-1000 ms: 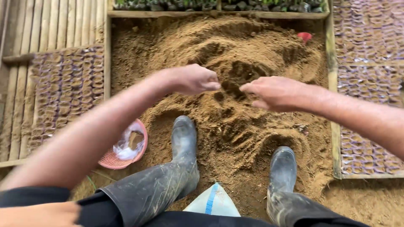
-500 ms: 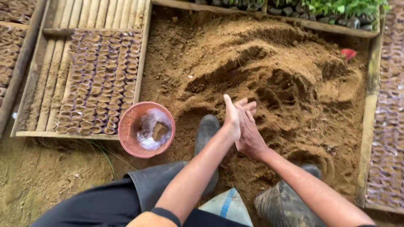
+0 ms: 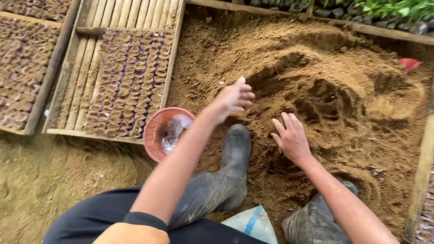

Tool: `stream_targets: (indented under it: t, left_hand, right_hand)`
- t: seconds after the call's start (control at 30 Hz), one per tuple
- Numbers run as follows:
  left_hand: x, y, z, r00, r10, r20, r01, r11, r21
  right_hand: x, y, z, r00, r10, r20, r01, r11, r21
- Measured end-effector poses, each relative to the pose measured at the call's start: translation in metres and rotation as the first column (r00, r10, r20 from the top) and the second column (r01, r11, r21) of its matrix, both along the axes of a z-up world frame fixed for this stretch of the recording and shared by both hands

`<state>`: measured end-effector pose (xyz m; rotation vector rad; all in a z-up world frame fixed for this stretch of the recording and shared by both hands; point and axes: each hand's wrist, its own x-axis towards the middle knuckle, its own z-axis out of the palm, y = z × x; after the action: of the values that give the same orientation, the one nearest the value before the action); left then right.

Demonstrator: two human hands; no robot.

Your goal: Filling small seedling pots with soil and arranging them in a tray

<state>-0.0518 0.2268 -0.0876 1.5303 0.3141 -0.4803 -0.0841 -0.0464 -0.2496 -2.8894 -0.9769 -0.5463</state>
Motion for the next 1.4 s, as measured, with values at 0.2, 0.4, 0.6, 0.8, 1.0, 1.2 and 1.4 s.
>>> stream_targets:
  t: [0.2,0.4,0.6,0.8,1.0,1.2,1.4]
  left_hand:
    - [-0.031,0.148,-0.001,0.946,-0.283,0.159,0.083,0.685,0.724]
    - [-0.069,0.233,-0.144,0.877,-0.268,-0.398,0.475,0.361,0.803]
    - [-0.046,0.285,-0.282,0.886,-0.244,-0.394,0.445,0.213,0.87]
    - [-0.07,0.222,-0.206,0.791,-0.339,-0.509,0.59,0.204,0.781]
    - [-0.069,0.183,-0.198,0.847,-0.293,-0.444,0.481,0.064,0.875]
    - [-0.076,0.179,-0.17,0.764,-0.277,-0.583,0.634,0.154,0.757]
    - [-0.083,0.171,-0.187,0.771,-0.295,-0.564,0.618,0.132,0.775]
  right_hand:
    - [0.039,-0.022,-0.057,0.998,-0.035,-0.046,0.028,0.989,-0.142]
    - [0.017,-0.019,-0.031,0.987,-0.099,-0.128,0.12,0.979,0.164]
    - [0.019,-0.035,-0.008,0.972,-0.183,-0.15,0.205,0.968,0.147]
    - [0.003,-0.039,0.005,0.964,-0.198,-0.175,0.207,0.978,0.037]
    - [0.011,-0.052,-0.021,0.966,-0.14,-0.216,0.137,0.99,-0.028]
    - [0.004,-0.057,-0.006,0.927,-0.1,-0.362,0.19,0.956,0.222]
    - [0.004,-0.056,-0.01,0.95,-0.129,-0.284,0.196,0.955,0.221]
